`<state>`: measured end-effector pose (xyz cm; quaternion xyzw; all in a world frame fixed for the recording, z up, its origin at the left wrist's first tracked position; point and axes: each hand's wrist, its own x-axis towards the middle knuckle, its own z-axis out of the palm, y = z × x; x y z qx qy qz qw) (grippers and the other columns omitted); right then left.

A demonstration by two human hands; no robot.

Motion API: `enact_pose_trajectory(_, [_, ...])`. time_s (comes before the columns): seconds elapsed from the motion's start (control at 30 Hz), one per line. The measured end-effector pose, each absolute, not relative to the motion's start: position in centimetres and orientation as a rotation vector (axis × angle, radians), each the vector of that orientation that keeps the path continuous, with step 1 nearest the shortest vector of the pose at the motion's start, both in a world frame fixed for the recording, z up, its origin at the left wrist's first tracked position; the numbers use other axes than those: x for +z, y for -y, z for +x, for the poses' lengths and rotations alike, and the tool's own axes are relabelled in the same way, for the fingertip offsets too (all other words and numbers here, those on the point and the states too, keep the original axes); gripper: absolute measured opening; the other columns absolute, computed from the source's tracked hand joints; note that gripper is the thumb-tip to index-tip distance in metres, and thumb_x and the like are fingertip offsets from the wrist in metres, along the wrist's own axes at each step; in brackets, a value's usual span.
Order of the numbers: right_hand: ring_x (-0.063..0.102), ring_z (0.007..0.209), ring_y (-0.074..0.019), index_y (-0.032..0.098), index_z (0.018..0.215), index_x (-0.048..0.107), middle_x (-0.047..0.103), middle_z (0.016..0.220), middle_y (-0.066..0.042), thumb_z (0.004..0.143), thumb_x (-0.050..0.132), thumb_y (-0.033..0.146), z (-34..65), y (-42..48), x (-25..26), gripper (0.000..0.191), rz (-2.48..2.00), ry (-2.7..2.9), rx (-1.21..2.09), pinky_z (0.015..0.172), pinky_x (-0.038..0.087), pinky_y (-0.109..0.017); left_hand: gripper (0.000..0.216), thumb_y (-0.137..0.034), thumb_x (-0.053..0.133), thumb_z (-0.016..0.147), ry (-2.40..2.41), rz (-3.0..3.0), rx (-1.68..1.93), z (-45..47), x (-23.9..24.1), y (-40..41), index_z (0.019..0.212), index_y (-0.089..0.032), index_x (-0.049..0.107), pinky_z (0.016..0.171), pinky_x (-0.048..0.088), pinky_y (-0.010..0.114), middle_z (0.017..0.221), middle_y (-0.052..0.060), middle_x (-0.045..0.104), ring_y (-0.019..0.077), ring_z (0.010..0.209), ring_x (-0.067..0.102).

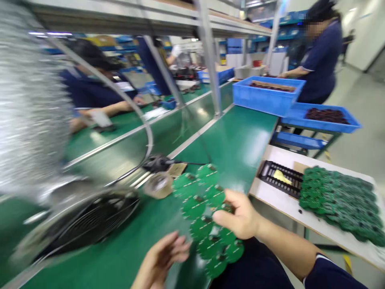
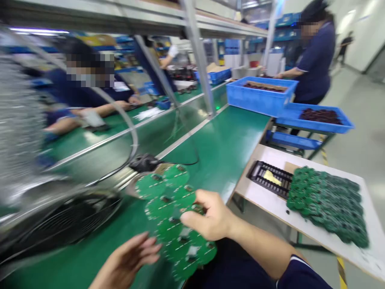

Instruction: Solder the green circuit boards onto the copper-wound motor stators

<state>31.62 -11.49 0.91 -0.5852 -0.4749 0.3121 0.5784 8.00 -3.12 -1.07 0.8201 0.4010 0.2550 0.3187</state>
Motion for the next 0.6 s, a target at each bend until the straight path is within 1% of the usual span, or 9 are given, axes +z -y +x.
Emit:
enact_pose_trajectory(0.03, [0.065,0.071,-0.0177,0.020,0.085,0.064,0.068,0.079,-0.001,0.078,0.063,0.051,29.3,9.7,0.9,0.032,-1.281,1.186,0.836,0.064,0.054,-0.029,0.035,-0.051,0.057,0.086,-1.119,2.078,0.708,8.1,-1.3,3.6,0.116,-0.034,0.064,0.065,0.056,0.032,0.117,0.004,0.067,0.0249,0.096,0.065])
enact_pose_trajectory(0.07, [0.064,0.067,-0.0160,0.020,0.086,0.063,0.067,0.077,0.000,0.079,0.063,0.048,27.3,8.0,0.7,0.029,-1.199,1.244,0.942,0.060,0.053,-0.027,0.043,-0.057,0.042,0.091,-1.173,1.962,0.757,8.2,-1.4,3.8,0.116,-0.030,0.063,0.061,0.056,0.031,0.109,0.005,0.070,0.0236,0.089,0.068])
enact_pose_trajectory(0.1, [0.063,0.064,-0.0146,0.020,0.086,0.061,0.066,0.077,0.000,0.081,0.062,0.046,25.6,6.5,0.4,0.027,-1.126,1.285,1.034,0.056,0.052,-0.025,0.051,-0.063,0.041,0.089,-1.208,1.661,0.816,8.2,-1.5,3.8,0.110,-0.023,0.065,0.058,0.056,0.031,0.101,0.008,0.072,0.0240,0.082,0.069])
enact_pose_trajectory(0.17, [0.061,0.063,-0.0125,0.020,0.085,0.056,0.065,0.076,0.002,0.085,0.059,0.046,23.1,3.5,-0.2,0.026,-1.022,1.323,1.175,0.053,0.048,-0.022,0.061,-0.074,0.052,0.078,-1.251,1.256,0.836,8.0,-1.6,3.3,0.101,-0.018,0.062,0.048,0.052,0.028,0.082,0.008,0.073,0.0218,0.063,0.068])
enact_pose_trajectory(0.23, [0.057,0.059,-0.0110,0.020,0.079,0.053,0.062,0.071,0.002,0.089,0.054,0.050,21.4,0.7,-0.9,0.032,-0.955,1.340,1.286,0.051,0.045,-0.021,0.068,-0.080,0.059,0.067,-1.249,1.078,0.940,7.3,-1.8,2.4,0.093,-0.017,0.060,0.042,0.048,0.025,0.067,0.005,0.070,0.0185,0.051,0.064])
enact_pose_trajectory(0.33, [0.048,0.047,-0.0098,0.019,0.074,0.052,0.057,0.062,0.002,0.091,0.046,0.060,19.4,-1.9,-2.0,0.044,-0.873,1.367,1.457,0.043,0.039,-0.022,0.072,-0.085,0.054,0.063,-1.265,0.948,1.076,6.0,-2.6,1.7,0.084,-0.016,0.058,0.037,0.043,0.023,0.049,0.000,0.060,0.0158,0.039,0.057])
enact_pose_trajectory(0.4, [0.046,0.047,-0.0098,0.019,0.073,0.052,0.056,0.061,0.002,0.089,0.046,0.063,18.5,-2.2,-2.8,0.048,-0.845,1.367,1.530,0.043,0.038,-0.023,0.071,-0.086,0.054,0.063,-1.266,0.905,1.129,5.3,-3.2,1.9,0.079,-0.017,0.057,0.036,0.041,0.023,0.044,-0.001,0.056,0.0148,0.036,0.053])
enact_pose_trajectory(0.5, [0.045,0.050,-0.0103,0.018,0.070,0.051,0.055,0.060,0.001,0.087,0.047,0.067,17.8,-1.7,-3.7,0.052,-0.848,1.355,1.594,0.046,0.039,-0.023,0.069,-0.085,0.057,0.062,-1.231,0.858,1.111,4.8,-4.0,2.4,0.074,-0.017,0.056,0.033,0.038,0.022,0.044,-0.001,0.056,0.0140,0.034,0.052])
enact_pose_trajectory(0.6, [0.044,0.046,-0.0112,0.019,0.066,0.049,0.051,0.054,0.001,0.086,0.041,0.071,17.2,-1.3,-4.3,0.057,-0.900,1.345,1.632,0.042,0.037,-0.024,0.069,-0.086,0.055,0.063,-1.173,0.785,1.061,4.6,-4.3,2.5,0.069,-0.017,0.054,0.032,0.035,0.021,0.043,-0.001,0.054,0.0122,0.032,0.048])
